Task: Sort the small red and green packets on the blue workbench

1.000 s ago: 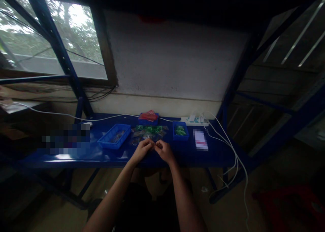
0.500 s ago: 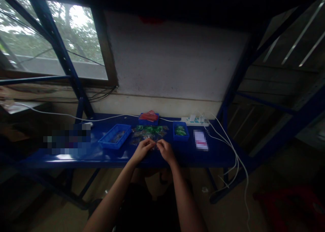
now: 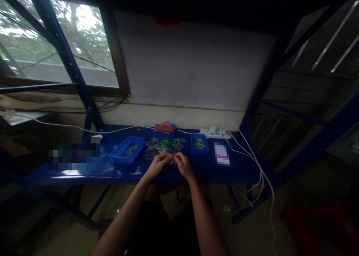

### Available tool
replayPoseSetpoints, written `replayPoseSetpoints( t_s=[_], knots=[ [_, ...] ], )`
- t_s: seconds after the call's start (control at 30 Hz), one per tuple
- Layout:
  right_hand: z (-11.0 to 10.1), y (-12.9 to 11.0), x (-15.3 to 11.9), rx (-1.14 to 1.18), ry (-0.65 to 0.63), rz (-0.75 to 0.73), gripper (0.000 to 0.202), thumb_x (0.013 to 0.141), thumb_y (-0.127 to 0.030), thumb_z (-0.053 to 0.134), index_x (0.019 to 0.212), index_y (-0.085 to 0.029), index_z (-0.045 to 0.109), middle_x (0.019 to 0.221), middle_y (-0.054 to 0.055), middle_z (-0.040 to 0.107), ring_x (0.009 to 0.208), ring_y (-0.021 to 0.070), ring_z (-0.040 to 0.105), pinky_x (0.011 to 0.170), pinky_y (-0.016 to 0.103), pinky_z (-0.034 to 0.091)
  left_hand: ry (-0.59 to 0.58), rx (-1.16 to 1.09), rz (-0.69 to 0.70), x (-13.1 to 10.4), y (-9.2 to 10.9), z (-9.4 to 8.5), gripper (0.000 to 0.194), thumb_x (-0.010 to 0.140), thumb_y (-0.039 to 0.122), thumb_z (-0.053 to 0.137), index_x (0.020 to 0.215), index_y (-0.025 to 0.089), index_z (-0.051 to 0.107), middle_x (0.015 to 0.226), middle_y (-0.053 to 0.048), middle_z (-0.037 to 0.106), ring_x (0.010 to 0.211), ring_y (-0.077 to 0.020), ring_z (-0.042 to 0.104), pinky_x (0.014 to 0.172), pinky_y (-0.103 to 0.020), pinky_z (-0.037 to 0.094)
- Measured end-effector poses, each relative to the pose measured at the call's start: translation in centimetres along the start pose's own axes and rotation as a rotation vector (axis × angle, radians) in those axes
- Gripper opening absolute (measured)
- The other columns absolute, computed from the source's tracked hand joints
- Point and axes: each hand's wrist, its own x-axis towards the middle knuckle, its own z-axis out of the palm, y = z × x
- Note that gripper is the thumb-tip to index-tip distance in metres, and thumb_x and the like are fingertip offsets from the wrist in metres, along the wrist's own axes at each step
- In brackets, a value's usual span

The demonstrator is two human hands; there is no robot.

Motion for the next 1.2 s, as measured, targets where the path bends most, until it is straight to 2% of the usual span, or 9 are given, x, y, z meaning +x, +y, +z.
replayPoseSetpoints(
  t_s=[0.3, 0.63, 0.9, 1.2],
  knots=[
    [-0.03, -0.43, -0.07, 0.021, -0.013, 0.028, 0.016, 0.079, -0.035, 0.046, 0.072, -0.021, 0.052, 0.065, -0.001, 0.054, 0.063, 0.0154, 0.051, 0.056, 0.025, 0.037, 0.012, 0.019, 0.022, -0.02, -0.26, -0.06, 0.029, 0.073, 0.042, 0.059, 0.072, 0.014, 0.062, 0.059, 0.001, 0.058, 0.055, -0.0112, 0.046, 0.053, -0.022, 0.035],
    [0.09, -0.46, -0.11, 0.054, 0.015, 0.046, 0.015, 0.079, -0.035, 0.048, 0.077, -0.021, 0.053, 0.068, -0.001, 0.056, 0.063, 0.0152, 0.053, 0.056, 0.025, 0.04, 0.06, -0.01, -0.033, 0.0, 0.15, -0.03, 0.033, 0.069, 0.043, 0.062, 0.077, 0.012, 0.067, 0.056, 0.001, 0.057, 0.054, -0.0114, 0.046, 0.053, -0.023, 0.035],
    [0.14, -0.41, -0.11, 0.011, 0.062, -0.007, 0.018, 0.078, -0.038, 0.05, 0.077, -0.021, 0.055, 0.068, 0.0, 0.058, 0.065, 0.0161, 0.055, 0.058, 0.025, 0.043, 0.06, -0.043, -0.039, 0.02, 0.18, -0.04, 0.038, 0.069, 0.048, 0.061, 0.078, 0.011, 0.067, 0.056, 0.001, 0.056, 0.053, -0.011, 0.045, 0.053, -0.023, 0.035],
    [0.03, -0.5, -0.31, -0.066, 0.075, -0.101, 0.022, 0.08, -0.04, 0.051, 0.075, -0.02, 0.058, 0.071, 0.001, 0.061, 0.069, 0.0169, 0.057, 0.063, 0.027, 0.044, 0.071, -0.006, -0.001, 0.01, 0.13, -0.19, 0.031, 0.07, 0.043, 0.06, 0.074, 0.013, 0.065, 0.055, 0.002, 0.054, 0.053, -0.0116, 0.047, 0.053, -0.022, 0.037]
  ],
)
